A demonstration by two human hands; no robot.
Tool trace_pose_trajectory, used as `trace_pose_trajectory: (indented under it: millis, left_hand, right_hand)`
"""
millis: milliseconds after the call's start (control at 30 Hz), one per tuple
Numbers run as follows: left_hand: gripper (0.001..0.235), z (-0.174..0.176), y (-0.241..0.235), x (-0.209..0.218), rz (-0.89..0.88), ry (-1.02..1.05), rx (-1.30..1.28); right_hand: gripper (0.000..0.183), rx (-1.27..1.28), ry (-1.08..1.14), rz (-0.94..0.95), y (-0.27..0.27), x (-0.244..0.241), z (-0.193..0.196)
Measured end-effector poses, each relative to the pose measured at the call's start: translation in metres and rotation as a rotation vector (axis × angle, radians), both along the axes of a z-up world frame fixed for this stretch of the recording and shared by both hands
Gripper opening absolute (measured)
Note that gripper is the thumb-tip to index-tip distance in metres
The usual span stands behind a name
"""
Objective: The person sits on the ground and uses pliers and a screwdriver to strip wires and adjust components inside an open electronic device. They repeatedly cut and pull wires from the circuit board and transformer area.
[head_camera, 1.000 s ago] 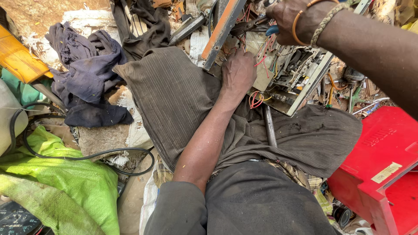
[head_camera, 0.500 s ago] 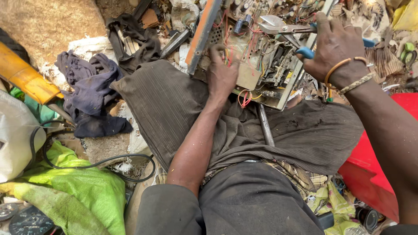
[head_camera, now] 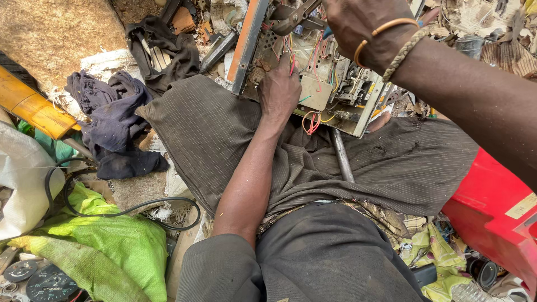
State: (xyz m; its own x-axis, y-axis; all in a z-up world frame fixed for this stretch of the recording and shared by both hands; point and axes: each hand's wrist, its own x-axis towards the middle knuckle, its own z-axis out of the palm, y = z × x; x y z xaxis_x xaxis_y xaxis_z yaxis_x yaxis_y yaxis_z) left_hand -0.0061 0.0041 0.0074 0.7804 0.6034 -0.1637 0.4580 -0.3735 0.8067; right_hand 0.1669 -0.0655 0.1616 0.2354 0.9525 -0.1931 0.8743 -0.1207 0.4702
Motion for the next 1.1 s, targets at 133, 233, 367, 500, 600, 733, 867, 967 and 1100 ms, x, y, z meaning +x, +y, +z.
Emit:
trace_pose_trajectory:
  millis: [133, 233, 367, 500, 600, 733, 867, 967, 1100]
  left_hand:
    - [0.031, -0.002, -0.001, 0.001, -0.018, -0.018, 0.020]
    - [0.036, -0.006, 0.000, 0.003, -0.026, -0.028, 0.028]
    - [0.027, -0.009, -0.004, -0.002, -0.009, 0.014, 0.077]
    - [0.037, 0.002, 0.004, -0.001, -0.005, -0.037, -0.005]
    - [0.030, 0.009, 0.001, 0.000, 0.022, -0.081, -0.027]
    - [0.024, 0.012, 0.003, -0.002, 0.070, -0.197, 0.028]
    - [0.029, 0.006, 0.003, 0.012, -0.065, -0.318, 0.223]
    - [0.010, -0.006, 0.003, 0.019, -0.180, -0.163, 0.251]
    - [0.012, -0.013, 0.003, 0.026, -0.221, -0.117, 0.353]
  right_hand:
    - [0.013, -0.031, 0.054, 0.025, 0.020, -0.004, -0.015]
    - [0.011, -0.121, 0.109, 0.053, 0.033, 0.000, -0.030]
    - [0.013, -0.268, 0.239, -0.202, 0.023, 0.010, -0.044]
    - [0.019, -0.234, 0.294, -0.584, -0.007, 0.036, -0.033]
    - [0.018, -0.181, 0.143, -0.444, -0.054, 0.055, -0.012]
    - [0.037, -0.278, 0.277, -0.604, -0.085, 0.063, 0.009]
    - [0.038, -0.287, 0.223, -0.527, -0.097, 0.060, 0.024]
    - [0.036, -0.251, 0.218, -0.584, -0.093, 0.049, 0.016]
    - [0.044, -0.091, 0.288, -0.343, -0.070, 0.042, -0.002]
